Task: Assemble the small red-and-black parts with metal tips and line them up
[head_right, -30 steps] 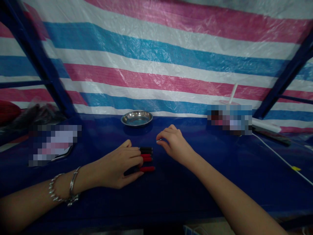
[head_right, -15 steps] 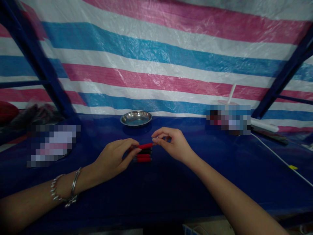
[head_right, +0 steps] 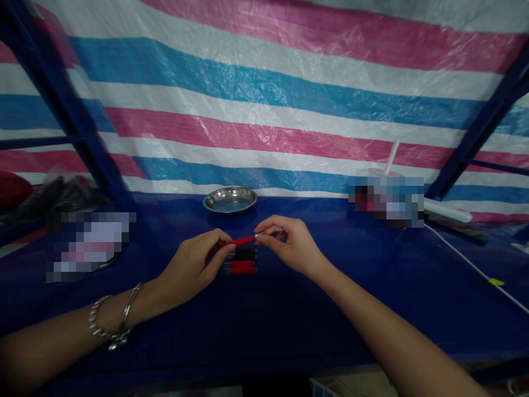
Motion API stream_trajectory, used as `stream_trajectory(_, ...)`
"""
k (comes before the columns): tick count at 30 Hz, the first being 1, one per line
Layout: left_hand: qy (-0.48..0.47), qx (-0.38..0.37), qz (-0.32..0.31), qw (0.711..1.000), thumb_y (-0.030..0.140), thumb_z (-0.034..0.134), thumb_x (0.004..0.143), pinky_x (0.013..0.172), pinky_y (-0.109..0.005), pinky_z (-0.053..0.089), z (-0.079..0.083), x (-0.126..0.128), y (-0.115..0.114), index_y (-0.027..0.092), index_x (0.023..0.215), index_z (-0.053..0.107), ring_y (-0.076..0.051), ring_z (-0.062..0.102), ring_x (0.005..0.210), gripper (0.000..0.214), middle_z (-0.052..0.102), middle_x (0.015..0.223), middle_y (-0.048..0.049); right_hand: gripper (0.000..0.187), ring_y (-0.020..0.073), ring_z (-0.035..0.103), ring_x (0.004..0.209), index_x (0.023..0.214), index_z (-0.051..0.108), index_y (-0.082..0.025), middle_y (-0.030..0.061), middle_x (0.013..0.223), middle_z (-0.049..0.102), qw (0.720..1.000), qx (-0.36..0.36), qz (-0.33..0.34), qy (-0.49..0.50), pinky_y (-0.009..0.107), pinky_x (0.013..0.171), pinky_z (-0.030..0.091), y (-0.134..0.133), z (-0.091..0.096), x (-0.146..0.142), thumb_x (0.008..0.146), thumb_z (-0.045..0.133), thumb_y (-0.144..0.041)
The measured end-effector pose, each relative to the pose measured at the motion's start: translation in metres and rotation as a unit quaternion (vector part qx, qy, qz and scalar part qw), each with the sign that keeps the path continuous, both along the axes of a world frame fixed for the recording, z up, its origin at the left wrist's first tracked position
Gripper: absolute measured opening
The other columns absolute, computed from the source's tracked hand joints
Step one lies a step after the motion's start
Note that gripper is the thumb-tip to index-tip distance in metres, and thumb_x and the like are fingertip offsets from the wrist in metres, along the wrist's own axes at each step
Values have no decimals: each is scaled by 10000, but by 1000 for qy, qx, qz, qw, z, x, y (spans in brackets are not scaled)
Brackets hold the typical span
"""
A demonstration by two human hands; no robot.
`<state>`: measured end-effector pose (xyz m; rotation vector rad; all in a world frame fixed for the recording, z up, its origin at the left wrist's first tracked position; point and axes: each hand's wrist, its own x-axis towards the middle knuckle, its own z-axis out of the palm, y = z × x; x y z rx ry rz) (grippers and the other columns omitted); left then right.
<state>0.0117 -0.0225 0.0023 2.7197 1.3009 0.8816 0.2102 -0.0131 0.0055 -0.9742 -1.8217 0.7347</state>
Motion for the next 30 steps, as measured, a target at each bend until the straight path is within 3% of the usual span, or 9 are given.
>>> stream_trajectory(14, -6, 18, -6, 1000, 261, 376, 860, 536, -248, 334, -1, 0, -1, 150, 783, 502, -135, 478, 582, 185, 564, 681, -17, 172, 62, 485, 497, 783, 587, -155, -8, 660, 600, 999, -44, 11, 15, 201, 469, 344, 0, -2, -2, 645, 640, -242)
stream_trajectory(25, -16, 18, -14, 1000, 258, 385, 860, 531, -239, 327, -1, 0, -2, 147, 786, 506, -128, 477, 573, 181, 564, 672, -11, 162, 119, 580, 643, 793, 600, -158, 19, 708, 634, 998, -54, 26, 27, 235, 564, 412, -3, 0, -5, 659, 621, -246)
stream_trajectory(30, -16, 29, -21, 999, 254, 388, 858, 527, -239, 321, 0, 0, -2, 146, 771, 506, -126, 468, 562, 183, 561, 659, -10, 174, 122, 580, 611, 801, 598, -157, 24, 702, 639, 998, -54, 21, 21, 251, 569, 430, -2, -2, -4, 675, 611, -277)
